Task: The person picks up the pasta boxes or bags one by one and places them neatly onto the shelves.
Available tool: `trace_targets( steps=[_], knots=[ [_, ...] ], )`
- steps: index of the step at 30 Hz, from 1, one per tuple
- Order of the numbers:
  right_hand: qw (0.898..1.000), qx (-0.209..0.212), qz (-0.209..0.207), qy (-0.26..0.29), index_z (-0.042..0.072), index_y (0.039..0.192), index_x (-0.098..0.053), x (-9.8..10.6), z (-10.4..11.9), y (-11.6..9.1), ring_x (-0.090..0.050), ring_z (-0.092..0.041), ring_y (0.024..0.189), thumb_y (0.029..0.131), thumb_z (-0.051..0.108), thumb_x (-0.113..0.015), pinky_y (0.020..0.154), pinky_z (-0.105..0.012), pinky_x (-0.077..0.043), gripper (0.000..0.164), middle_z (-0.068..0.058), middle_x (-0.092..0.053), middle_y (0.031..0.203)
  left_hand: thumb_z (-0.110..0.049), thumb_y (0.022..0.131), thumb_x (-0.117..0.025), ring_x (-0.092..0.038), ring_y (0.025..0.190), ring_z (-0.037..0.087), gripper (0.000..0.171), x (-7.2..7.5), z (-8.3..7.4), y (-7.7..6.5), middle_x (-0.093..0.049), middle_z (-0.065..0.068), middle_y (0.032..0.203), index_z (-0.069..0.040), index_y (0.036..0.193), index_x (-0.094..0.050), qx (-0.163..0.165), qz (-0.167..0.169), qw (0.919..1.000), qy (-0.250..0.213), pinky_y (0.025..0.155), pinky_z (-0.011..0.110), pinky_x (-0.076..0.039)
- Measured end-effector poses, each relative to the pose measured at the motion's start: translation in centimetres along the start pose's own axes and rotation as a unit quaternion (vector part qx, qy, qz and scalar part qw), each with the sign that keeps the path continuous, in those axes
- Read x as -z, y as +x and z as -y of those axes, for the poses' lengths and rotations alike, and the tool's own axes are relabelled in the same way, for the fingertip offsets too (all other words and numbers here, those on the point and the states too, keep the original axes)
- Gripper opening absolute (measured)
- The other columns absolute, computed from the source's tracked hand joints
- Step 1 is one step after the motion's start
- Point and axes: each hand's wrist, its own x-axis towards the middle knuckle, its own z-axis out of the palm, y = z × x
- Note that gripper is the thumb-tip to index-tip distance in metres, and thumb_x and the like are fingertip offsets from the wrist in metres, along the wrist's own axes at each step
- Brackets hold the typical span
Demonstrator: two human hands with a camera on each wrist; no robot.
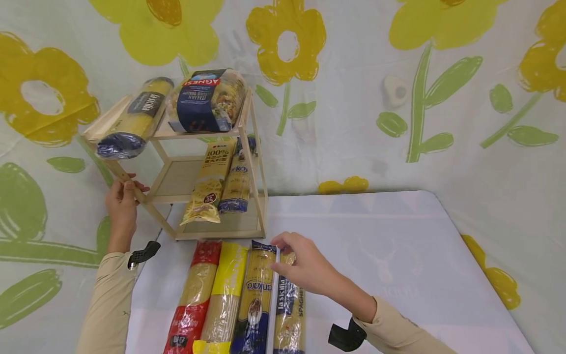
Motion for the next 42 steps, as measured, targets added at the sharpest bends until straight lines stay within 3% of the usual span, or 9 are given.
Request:
trace_targets(
  steps=[10, 18, 23, 27, 33, 35, 42],
  knots=[
    [0.996, -0.088, 0.017, 0.017, 0.012, 0.127, -0.048, -1.9, -3.1, -2.9, -0.057, -0.023, 0.093, 0.084, 0.031, -0.073, 0.068, -0.033, -0.05, 0.054, -0.007, -0.055, 0.108, -0.016, 0.099, -0.047, -0.064, 0.079, 0.022, 0.023, 0.0, 0.0, 0.0, -0.057, 0.014, 0.087, -0.003, 0.11, -0.063, -0.005, 0.001, 1.0, 0.009, 0.074, 0.02, -0.048],
    [0.985, -0.161, 0.034, 0.056, 0.002, 0.134, -0.036, -5.1, -6.6, -4.9, -0.058, -0.022, 0.077, 0.08, 0.041, -0.074, 0.059, -0.033, -0.048, 0.077, -0.017, -0.053, 0.106, -0.013, 0.099, -0.047, -0.065, 0.075, 0.018, 0.02, 0.0, 0.0, 0.0, -0.057, 0.016, 0.085, -0.006, 0.108, -0.063, -0.011, -0.004, 0.9999, -0.001, 0.075, 0.024, -0.049],
    [0.97, -0.222, 0.033, 0.09, -0.001, 0.143, -0.021, -7.9, -9.5, -6.2, -0.056, -0.021, 0.052, 0.079, 0.042, -0.075, 0.042, -0.033, -0.046, 0.094, -0.022, -0.05, 0.104, -0.012, 0.099, -0.047, -0.065, 0.076, 0.02, 0.022, 0.0, 0.1, -0.1, -0.057, 0.02, 0.085, -0.001, 0.108, -0.063, -0.015, -0.001, 0.9998, -0.009, 0.075, 0.025, -0.049],
    [0.959, -0.27, 0.007, 0.088, -0.002, 0.144, -0.013, -10.1, -11.3, -6.7, -0.053, -0.021, 0.044, 0.076, 0.045, -0.077, 0.037, -0.035, -0.046, 0.105, -0.019, -0.05, 0.097, -0.014, 0.099, -0.046, -0.064, 0.077, 0.022, 0.023, 0.0, 0.1, -0.1, -0.056, 0.02, 0.086, -0.001, 0.109, -0.063, -0.011, -0.001, 0.9999, -0.007, 0.075, 0.025, -0.049],
    [0.956, -0.287, -0.065, 0.017, -0.009, 0.139, -0.025, -12.6, -13.0, -6.9, -0.053, -0.018, 0.07, 0.066, 0.05, -0.082, 0.054, -0.034, -0.044, 0.11, -0.008, -0.054, 0.086, -0.013, 0.099, -0.047, -0.065, 0.076, 0.019, 0.022, -0.3, 0.0, -0.1, -0.057, 0.018, 0.085, -0.001, 0.109, -0.063, -0.012, 0.0, 0.9999, -0.008, 0.076, 0.023, -0.049],
    [0.953, -0.291, -0.086, -0.001, -0.011, 0.136, -0.031, -13.1, -13.2, -6.9, -0.052, -0.017, 0.07, 0.063, 0.049, -0.084, 0.055, -0.033, -0.044, 0.108, -0.005, -0.055, 0.082, -0.012, 0.099, -0.046, -0.065, 0.076, 0.019, 0.021, -0.3, -0.1, -0.1, -0.057, 0.017, 0.084, -0.002, 0.108, -0.063, -0.01, 0.0, 0.9999, -0.006, 0.076, 0.022, -0.049],
    [0.95, -0.291, -0.083, 0.071, -0.017, 0.119, -0.049, -13.1, -13.2, -6.7, -0.046, -0.016, 0.061, 0.068, 0.034, -0.086, 0.054, -0.032, -0.041, 0.081, -0.003, -0.051, 0.07, -0.013, 0.099, -0.047, -0.065, 0.076, 0.02, 0.022, -0.3, -0.1, -0.2, -0.057, 0.017, 0.085, -0.001, 0.109, -0.063, -0.01, -0.006, 0.9999, 0.001, 0.074, 0.02, -0.048]
  ],
)
